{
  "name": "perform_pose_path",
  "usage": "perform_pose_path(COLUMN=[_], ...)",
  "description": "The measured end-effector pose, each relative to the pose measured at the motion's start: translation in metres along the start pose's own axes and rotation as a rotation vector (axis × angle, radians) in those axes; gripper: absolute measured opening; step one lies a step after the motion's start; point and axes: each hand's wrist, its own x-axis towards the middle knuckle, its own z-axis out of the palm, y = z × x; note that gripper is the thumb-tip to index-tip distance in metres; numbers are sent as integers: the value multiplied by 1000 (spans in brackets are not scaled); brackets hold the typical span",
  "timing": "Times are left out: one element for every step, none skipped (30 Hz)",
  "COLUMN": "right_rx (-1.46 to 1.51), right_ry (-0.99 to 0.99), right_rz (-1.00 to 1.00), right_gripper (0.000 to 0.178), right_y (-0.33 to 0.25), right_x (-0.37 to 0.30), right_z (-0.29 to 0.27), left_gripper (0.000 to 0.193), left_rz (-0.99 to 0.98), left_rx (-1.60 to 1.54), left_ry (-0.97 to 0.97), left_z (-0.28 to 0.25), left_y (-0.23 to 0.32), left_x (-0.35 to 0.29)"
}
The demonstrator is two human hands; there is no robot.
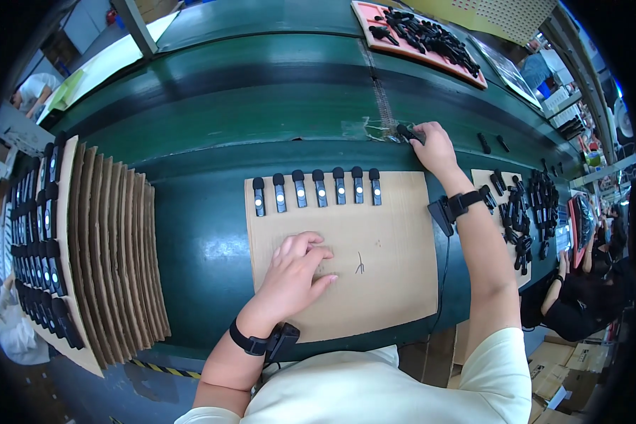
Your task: The person picks up a microphone from the conveyor belt, turns it over, and presses its buttons. After checking the device, the person places the microphone onto a cardboard sheet and repeats the process.
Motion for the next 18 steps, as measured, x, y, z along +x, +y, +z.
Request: perform_pose_path(right_rx=[-22, -45, -69, -69, 67, 208, 350, 350, 603, 857, 1020, 1181, 1354, 1522, 1686, 1850, 1855, 1736], right_ry=[-36, -71, -105, -103, -133, -167, -203, -205, -209, -214, -251, -287, -334, -384, -440, -496, -511, -489], right_rz=[15, 32, 49, 47, 98, 141, 185, 181, 134, 86, 118, 152, 273, 400, 473, 552, 555, 490], right_gripper=[24, 23, 23, 23, 22, 22, 22, 22, 22, 22, 23, 23, 23, 23, 23, 24, 24, 25], right_y=[-2, -4, -6, -7, -8, -21, -33, -42, -52, -64, -80, -97, -115, -130, -140, -147, -154, -160], right_x=[5, 8, 11, 12, 11, 10, 8, 1, -10, -23, -39, -56, -72, -87, -102, -116, -130, -144], right_z=[1, 1, 0, -1, -3, -7, -10, -13, -16, -20, -31, -44, -53, -59, -64, -66, -64, -62], left_gripper=[32, 32, 32, 32, 32, 32, 32, 32, 32, 32, 32, 32, 32, 32, 33, 34, 36, 36], left_rz=[2, 1, 5, 9, 14, 7, 8, 14, 16, 10, 13, 19, 13, -2, 13, 28, 42, 32], left_rx=[2, 5, 9, 12, 15, 18, 24, 26, 29, 29, 6, -19, -35, -31, -72, -113, -152, -150], left_ry=[3, 6, 11, 15, 19, 25, 29, 30, 33, 38, 42, 46, 56, 65, 142, 217, 291, 290], left_z=[0, -1, -1, 0, 0, 0, 0, 0, 0, 0, 0, 0, -1, -2, -4, -5, -6, -7], left_y=[0, 0, 1, 1, 2, 1, 1, 1, 0, 0, 0, 0, -1, -3, -3, -2, -1, 2], left_x=[0, -1, -1, -1, 0, -1, -1, -2, -2, -3, -3, -2, -3, -3, -3, -3, -3, -3])
